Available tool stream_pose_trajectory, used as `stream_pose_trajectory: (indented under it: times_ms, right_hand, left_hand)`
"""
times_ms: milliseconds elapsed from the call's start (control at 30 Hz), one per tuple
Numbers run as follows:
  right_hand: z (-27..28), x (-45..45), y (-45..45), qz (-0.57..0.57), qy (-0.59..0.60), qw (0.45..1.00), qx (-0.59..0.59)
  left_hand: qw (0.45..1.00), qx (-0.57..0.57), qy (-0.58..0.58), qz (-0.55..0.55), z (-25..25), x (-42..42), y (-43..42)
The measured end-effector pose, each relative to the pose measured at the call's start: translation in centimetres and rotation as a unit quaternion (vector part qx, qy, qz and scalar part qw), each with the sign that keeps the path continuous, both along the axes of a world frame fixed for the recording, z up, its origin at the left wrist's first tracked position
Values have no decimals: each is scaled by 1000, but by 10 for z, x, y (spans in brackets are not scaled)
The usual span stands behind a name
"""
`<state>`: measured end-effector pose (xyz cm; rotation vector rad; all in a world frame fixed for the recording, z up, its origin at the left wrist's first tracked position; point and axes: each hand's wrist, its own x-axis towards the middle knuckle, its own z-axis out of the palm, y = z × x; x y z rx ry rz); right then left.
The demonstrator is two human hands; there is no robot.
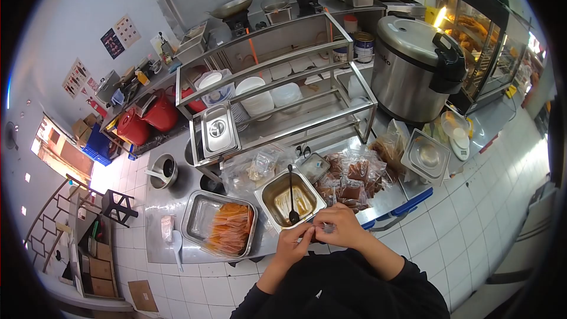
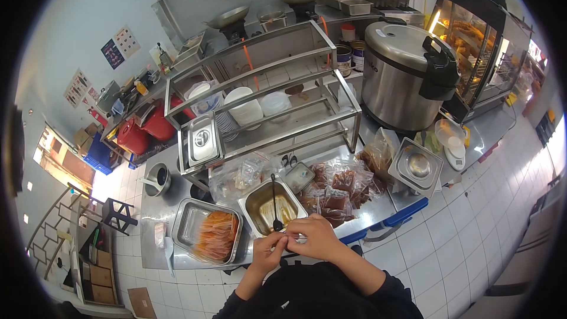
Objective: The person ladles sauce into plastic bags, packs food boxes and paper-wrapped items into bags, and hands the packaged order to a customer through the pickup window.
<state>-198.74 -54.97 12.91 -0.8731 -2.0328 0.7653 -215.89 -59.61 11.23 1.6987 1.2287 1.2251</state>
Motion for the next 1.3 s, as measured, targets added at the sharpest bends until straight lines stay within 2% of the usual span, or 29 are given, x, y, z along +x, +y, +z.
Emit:
stream_pose_trajectory:
  times_ms: [67,167,233,300,367,433,500,533,567,600,633,667,733,767,833,900,967,1000,1033,1067,1100,1167,1233,1300]
  right_hand:
    - [-4,-1,-4,13,-5,1000,-23]
    - [-5,5,-8,-11,-24,999,-35]
    - [-13,29,-8,-56,12,995,-82]
    - [-29,58,-14,-149,98,979,-96]
    - [-40,96,-29,-264,155,939,-157]
    - [-48,132,-49,-329,181,916,-141]
    - [-48,162,-78,-369,181,900,-145]
    - [-50,179,-96,-389,183,890,-155]
    - [-58,199,-115,-407,183,883,-145]
    - [-72,220,-136,-452,199,856,-150]
    - [-83,242,-155,-494,217,828,-151]
    - [-93,264,-176,-509,220,822,-132]
    - [-107,309,-212,-592,323,718,-172]
    - [-101,327,-230,-608,329,706,-157]
    - [-84,365,-261,-649,282,675,-207]
    - [-90,408,-278,-651,294,679,-169]
    - [-88,440,-279,-631,393,668,-37]
    - [-69,452,-272,-653,354,669,-34]
    - [-50,461,-264,-626,403,668,-15]
    - [-39,472,-259,-625,388,677,-17]
    - [-33,487,-258,-625,372,686,-19]
    - [-33,525,-262,-597,243,760,-78]
    - [-25,564,-262,-596,202,770,-106]
    - [-22,606,-262,-546,181,804,-154]
  left_hand:
    - [998,-10,37,-40,-6,-6,-1]
    - [999,12,-3,-32,-21,-4,-3]
    - [998,-15,-10,-52,-24,-6,-1]
    - [955,-112,-265,-68,-21,1,5]
    - [969,-101,-216,-59,-23,2,23]
    - [974,-106,-186,-71,-15,26,45]
    - [984,-138,-108,-27,-33,46,82]
    - [992,-119,-19,24,-27,61,99]
    - [990,-93,68,77,-20,77,115]
    - [981,25,158,107,-33,89,131]
    - [950,148,238,140,-49,100,144]
    - [940,161,255,162,-53,110,149]
    - [940,175,240,170,-47,156,151]
    - [949,170,216,152,-34,181,141]
    - [961,200,141,128,-22,247,130]
    - [992,57,111,21,-18,312,118]
    - [998,27,-32,-48,-18,394,98]
    - [989,103,9,-107,-11,426,85]
    - [969,154,32,-188,0,457,75]
    - [957,142,40,-251,0,485,67]
    - [954,142,35,-260,-5,512,61]
    - [927,144,38,-345,-16,567,54]
    - [912,156,53,-375,-22,615,53]
    - [915,151,39,-373,-37,663,59]
